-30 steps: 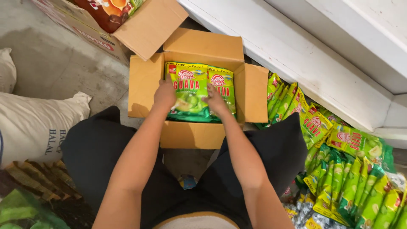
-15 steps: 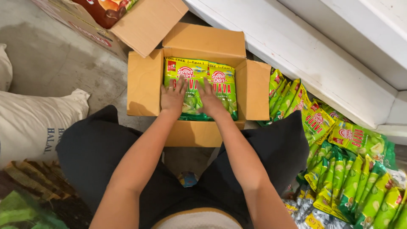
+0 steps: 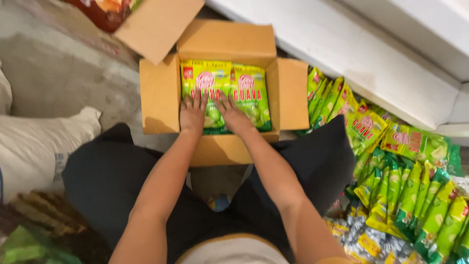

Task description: The person organizes snack packages into a box and sorts the surrounding stock.

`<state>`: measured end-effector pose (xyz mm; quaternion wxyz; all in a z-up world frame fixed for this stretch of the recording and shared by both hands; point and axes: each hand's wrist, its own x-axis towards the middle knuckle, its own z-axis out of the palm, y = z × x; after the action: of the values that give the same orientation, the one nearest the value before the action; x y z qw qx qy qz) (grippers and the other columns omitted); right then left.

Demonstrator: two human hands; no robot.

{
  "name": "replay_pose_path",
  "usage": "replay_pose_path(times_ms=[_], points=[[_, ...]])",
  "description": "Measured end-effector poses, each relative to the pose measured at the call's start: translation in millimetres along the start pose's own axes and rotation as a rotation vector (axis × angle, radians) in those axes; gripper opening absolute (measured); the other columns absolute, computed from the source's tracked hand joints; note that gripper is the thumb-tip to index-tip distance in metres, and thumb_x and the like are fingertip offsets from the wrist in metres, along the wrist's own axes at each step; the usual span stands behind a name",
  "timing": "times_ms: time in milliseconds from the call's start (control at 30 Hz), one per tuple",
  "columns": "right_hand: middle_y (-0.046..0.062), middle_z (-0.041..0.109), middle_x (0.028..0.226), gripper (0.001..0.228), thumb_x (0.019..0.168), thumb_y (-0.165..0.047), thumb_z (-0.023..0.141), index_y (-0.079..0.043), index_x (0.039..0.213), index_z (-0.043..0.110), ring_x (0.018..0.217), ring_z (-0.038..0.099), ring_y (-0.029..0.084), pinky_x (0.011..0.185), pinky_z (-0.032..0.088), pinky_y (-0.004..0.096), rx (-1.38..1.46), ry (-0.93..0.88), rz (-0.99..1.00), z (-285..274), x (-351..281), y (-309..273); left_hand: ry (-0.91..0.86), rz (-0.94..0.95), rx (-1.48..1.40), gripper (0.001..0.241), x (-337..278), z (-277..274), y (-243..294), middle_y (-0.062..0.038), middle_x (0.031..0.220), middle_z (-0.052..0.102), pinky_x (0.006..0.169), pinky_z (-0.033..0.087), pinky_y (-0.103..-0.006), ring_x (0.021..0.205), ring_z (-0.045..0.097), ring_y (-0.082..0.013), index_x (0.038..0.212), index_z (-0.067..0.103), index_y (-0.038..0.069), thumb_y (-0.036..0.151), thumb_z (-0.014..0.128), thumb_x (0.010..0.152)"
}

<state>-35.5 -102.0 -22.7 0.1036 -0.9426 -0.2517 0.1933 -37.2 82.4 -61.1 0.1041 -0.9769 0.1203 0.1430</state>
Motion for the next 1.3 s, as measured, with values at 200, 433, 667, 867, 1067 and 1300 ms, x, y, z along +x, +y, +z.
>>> replay_pose_path(times_ms=[200,433,667,867,1067,1300], points=[[0.021,0.007,0.168,0.138,0.054,-0.012,0.098,-0.020,0.161,0.011,0.154,0.015,0.044,0.123,0.029,0.047,-0.043,-0.056,0.103,-60,-12,-36,-0.110,0.057,-0.102,0.130,-11,-73,-19,-0.008,0.176,0.004,0.116,0.030,-0.0543,0.156,0.025,-0.0339,0.168,0.002,0.016,0.034,0.082,0.067],[0.024,0.008,0.169,0.131,0.064,-0.009,0.091,-0.019,0.164,0.008,0.156,0.017,0.040,0.122,0.032,0.045,-0.140,0.004,0.100,1,9,-16,0.071,-0.003,-0.009,0.083,9,10,0,-0.008,0.173,0.005,0.120,0.014,-0.0590,0.151,0.027,-0.0369,0.167,0.004,0.025,0.021,0.051,0.099],[0.019,0.045,0.156,0.076,0.087,-0.019,0.079,-0.013,0.153,0.042,0.147,0.041,0.038,0.120,0.039,0.048,-0.164,0.206,0.025,-55,-4,-21,-0.018,-0.024,-0.062,0.087,19,-21,10,-0.012,0.172,0.014,0.119,0.020,-0.0649,0.150,0.031,-0.0376,0.165,0.012,0.019,0.028,0.062,0.094],[0.016,0.053,0.156,0.066,0.094,-0.017,0.075,-0.009,0.153,0.047,0.143,0.052,0.032,0.118,0.044,0.043,0.527,0.555,-0.086,-267,-163,-21,0.016,0.101,-0.201,0.126,-1,-126,33,-0.011,0.169,0.026,0.116,0.028,-0.0647,0.147,0.040,-0.0340,0.165,0.018,0.011,0.036,0.092,0.066],[0.012,0.070,0.134,0.045,0.100,-0.019,0.068,-0.003,0.142,0.060,0.121,0.067,0.020,0.105,0.053,0.035,1.059,0.788,0.417,-119,-239,154,-0.026,0.124,-0.281,0.129,3,-146,57,-0.011,0.165,0.032,0.115,0.030,-0.0652,0.145,0.043,-0.0338,0.162,0.021,0.012,0.045,0.095,0.063],[0.017,0.072,0.116,0.036,0.092,-0.026,0.067,-0.008,0.122,0.064,0.103,0.070,0.032,0.092,0.058,0.043,2.113,1.042,1.009,152,-274,300,-0.124,0.122,-0.326,0.124,8,-136,68,-0.011,0.165,0.033,0.116,0.030,-0.0635,0.144,0.044,-0.0349,0.162,0.023,0.013,0.048,0.093,0.065]])
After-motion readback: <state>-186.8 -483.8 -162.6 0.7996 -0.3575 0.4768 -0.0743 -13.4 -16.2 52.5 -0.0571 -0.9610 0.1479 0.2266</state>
